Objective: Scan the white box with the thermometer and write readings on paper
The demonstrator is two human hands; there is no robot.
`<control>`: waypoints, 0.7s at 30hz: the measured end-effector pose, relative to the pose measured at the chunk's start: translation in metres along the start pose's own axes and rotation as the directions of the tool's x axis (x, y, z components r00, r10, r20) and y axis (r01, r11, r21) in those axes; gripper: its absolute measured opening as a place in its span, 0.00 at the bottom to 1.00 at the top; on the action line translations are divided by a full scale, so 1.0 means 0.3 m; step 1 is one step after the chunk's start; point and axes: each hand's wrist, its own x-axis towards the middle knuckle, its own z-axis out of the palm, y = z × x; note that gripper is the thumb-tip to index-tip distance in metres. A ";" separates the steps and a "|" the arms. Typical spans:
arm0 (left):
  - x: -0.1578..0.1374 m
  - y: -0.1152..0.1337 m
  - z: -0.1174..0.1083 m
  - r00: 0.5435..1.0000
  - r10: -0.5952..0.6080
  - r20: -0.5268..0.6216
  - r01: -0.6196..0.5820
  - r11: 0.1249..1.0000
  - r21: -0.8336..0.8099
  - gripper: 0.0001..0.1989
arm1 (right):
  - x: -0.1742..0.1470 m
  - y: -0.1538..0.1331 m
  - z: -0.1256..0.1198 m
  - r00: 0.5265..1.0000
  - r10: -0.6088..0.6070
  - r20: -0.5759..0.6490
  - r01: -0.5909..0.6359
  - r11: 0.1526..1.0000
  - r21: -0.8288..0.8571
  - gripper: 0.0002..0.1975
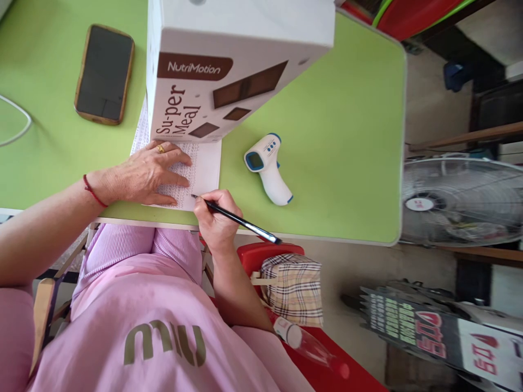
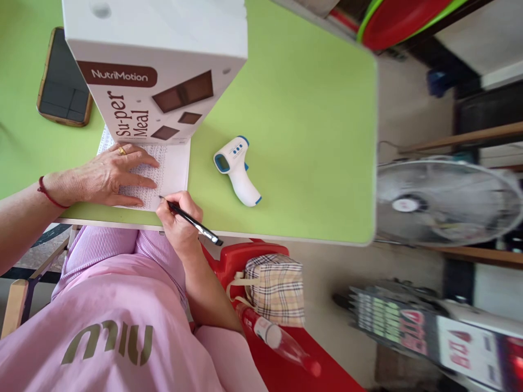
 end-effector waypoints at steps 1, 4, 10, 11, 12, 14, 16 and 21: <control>0.000 0.000 0.000 1.000 -0.002 0.000 0.002 1.000 -0.009 0.17 | -0.002 0.002 0.002 1.000 0.002 -0.011 -0.002 1.000 -0.002 0.06; 0.000 -0.002 0.000 1.000 -0.020 0.006 0.021 0.999 -0.032 0.17 | -0.013 0.006 0.005 0.999 0.026 -0.047 -0.027 1.000 -0.016 0.06; 0.003 0.004 -0.020 0.997 0.054 -0.058 -0.057 0.998 -0.039 0.14 | 0.013 -0.002 -0.047 0.994 -0.017 -0.112 0.010 0.998 -0.058 0.08; 0.001 0.004 -0.026 0.994 0.062 -0.090 -0.066 0.997 -0.042 0.15 | 0.031 0.004 -0.063 0.993 -0.054 -0.108 0.046 0.996 -0.074 0.08; -0.004 0.003 -0.030 0.988 0.058 -0.146 -0.065 0.997 -0.039 0.16 | 0.052 0.015 -0.079 0.991 -0.096 -0.098 0.087 0.992 -0.092 0.08; -0.017 -0.003 -0.037 0.952 0.010 -0.305 -0.011 1.000 -0.003 0.20 | 0.098 0.052 -0.107 0.986 -0.162 -0.035 0.156 0.978 -0.142 0.08; -0.032 -0.014 -0.038 0.872 -0.077 -0.483 0.107 0.994 0.036 0.22 | 0.139 0.103 -0.125 0.981 -0.174 0.086 0.189 0.957 -0.220 0.10; -0.039 -0.020 -0.044 0.576 -0.280 -0.768 0.364 0.929 -0.065 0.22 | 0.187 0.204 -0.123 0.960 -0.152 0.235 0.237 0.890 -0.391 0.20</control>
